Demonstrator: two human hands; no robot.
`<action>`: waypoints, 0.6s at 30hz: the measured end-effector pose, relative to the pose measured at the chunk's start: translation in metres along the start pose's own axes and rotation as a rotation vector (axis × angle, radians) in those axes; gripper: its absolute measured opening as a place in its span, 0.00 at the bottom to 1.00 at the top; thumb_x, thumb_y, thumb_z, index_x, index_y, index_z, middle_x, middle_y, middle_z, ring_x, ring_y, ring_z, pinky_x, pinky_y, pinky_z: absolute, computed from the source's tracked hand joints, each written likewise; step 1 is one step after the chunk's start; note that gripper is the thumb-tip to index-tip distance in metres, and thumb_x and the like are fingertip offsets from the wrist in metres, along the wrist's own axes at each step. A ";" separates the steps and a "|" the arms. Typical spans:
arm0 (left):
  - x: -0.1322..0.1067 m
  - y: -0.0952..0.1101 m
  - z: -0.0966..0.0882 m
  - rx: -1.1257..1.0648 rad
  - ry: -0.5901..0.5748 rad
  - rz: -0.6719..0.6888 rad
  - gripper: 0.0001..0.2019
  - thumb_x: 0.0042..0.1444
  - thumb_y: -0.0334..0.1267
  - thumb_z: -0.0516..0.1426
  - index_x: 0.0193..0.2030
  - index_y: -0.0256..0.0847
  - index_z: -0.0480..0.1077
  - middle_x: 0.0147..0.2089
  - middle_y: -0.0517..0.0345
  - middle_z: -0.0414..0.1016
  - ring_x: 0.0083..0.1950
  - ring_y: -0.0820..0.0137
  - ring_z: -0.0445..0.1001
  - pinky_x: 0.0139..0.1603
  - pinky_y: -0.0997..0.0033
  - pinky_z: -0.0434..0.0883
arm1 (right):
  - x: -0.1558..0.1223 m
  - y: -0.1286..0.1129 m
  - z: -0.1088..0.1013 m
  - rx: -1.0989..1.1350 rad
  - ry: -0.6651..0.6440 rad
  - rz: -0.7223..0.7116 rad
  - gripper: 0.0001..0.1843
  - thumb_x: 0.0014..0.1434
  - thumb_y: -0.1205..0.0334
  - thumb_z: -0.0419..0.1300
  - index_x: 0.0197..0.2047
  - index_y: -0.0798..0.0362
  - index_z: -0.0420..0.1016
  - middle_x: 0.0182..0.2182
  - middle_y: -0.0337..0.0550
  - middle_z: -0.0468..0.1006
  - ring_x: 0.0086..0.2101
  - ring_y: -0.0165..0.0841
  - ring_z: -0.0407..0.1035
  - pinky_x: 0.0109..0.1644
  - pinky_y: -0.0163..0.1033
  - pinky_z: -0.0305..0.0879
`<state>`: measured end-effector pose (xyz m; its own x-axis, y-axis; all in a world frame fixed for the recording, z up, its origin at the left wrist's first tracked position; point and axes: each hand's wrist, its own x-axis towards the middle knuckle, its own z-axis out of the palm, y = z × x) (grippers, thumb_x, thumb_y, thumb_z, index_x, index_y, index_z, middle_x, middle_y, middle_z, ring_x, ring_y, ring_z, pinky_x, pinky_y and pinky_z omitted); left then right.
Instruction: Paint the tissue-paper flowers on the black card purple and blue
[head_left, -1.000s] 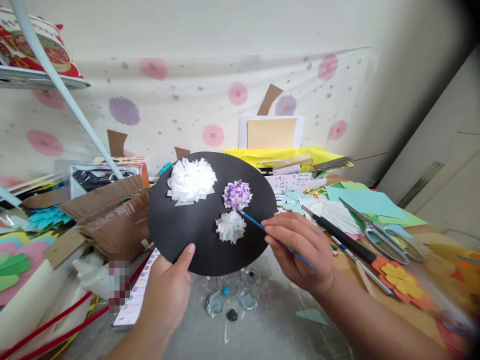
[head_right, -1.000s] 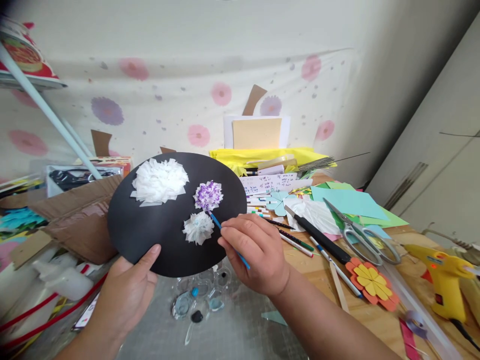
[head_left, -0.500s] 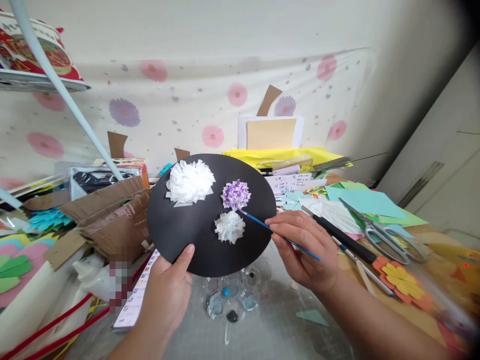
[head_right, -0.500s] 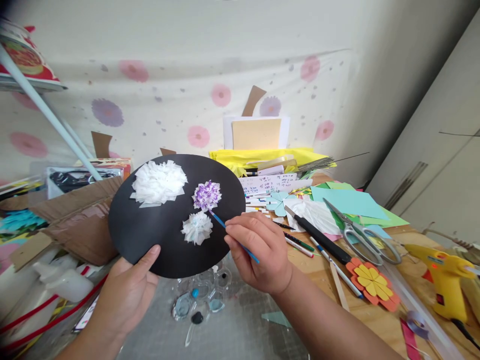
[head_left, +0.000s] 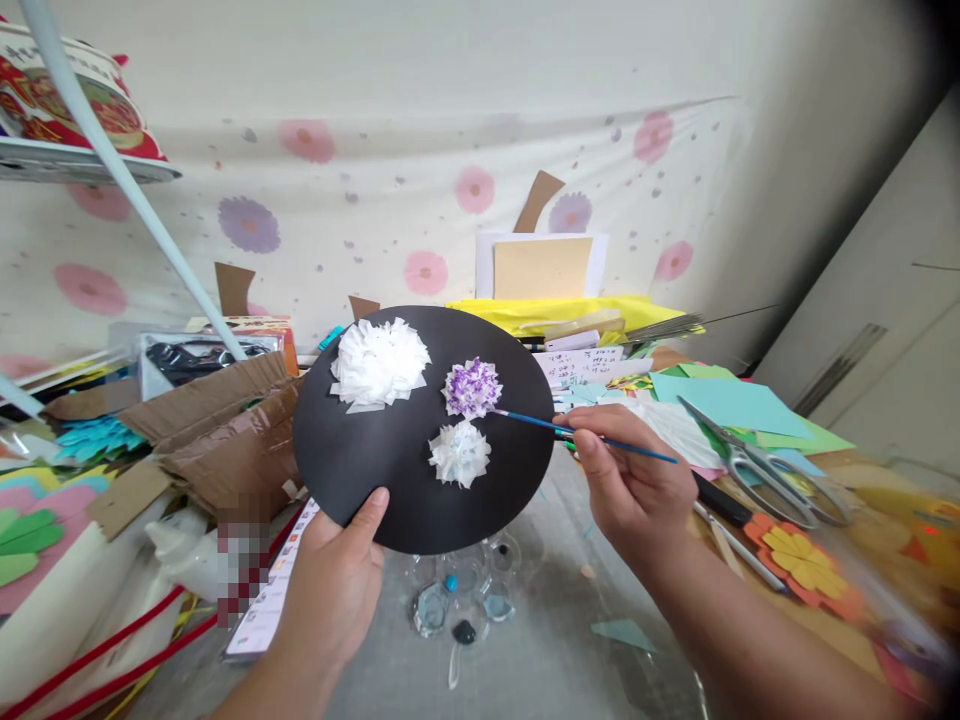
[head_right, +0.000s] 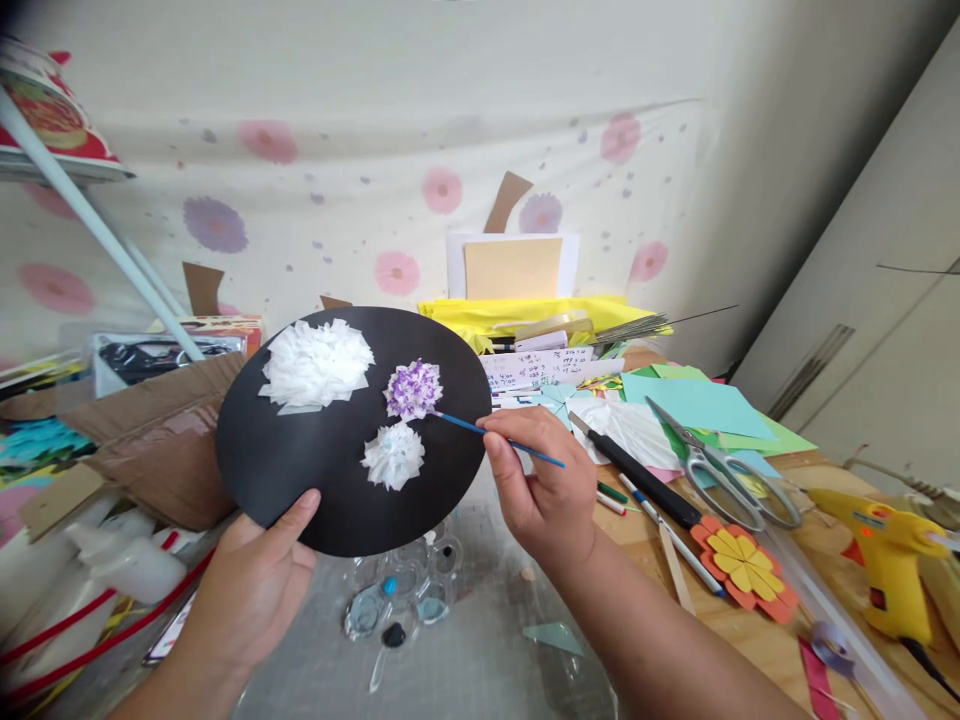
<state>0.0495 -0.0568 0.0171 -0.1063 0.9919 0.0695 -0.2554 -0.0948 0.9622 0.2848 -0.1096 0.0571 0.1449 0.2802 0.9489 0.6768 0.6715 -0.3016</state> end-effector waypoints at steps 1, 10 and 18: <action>0.000 0.000 0.000 -0.027 -0.014 -0.003 0.28 0.54 0.40 0.65 0.63 0.48 0.70 0.63 0.55 0.75 0.68 0.56 0.67 0.68 0.55 0.64 | 0.000 0.001 0.000 0.002 0.016 0.028 0.10 0.61 0.73 0.59 0.43 0.50 0.76 0.34 0.43 0.82 0.36 0.35 0.77 0.41 0.44 0.74; -0.001 -0.002 -0.003 -0.102 -0.067 -0.023 0.29 0.53 0.36 0.65 0.63 0.49 0.70 0.65 0.55 0.73 0.70 0.57 0.63 0.71 0.55 0.57 | -0.005 0.009 0.005 0.089 0.176 0.299 0.04 0.63 0.64 0.62 0.39 0.51 0.79 0.33 0.42 0.83 0.36 0.34 0.78 0.41 0.42 0.75; -0.002 0.000 0.000 -0.150 -0.064 -0.014 0.29 0.52 0.32 0.65 0.62 0.47 0.70 0.66 0.54 0.72 0.70 0.55 0.64 0.70 0.53 0.61 | -0.001 0.007 0.010 0.197 0.248 0.408 0.02 0.60 0.63 0.65 0.36 0.51 0.80 0.31 0.41 0.84 0.32 0.33 0.79 0.38 0.40 0.76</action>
<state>0.0495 -0.0591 0.0169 -0.0417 0.9961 0.0775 -0.3977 -0.0877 0.9133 0.2825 -0.0983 0.0527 0.5518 0.3912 0.7366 0.3839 0.6649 -0.6407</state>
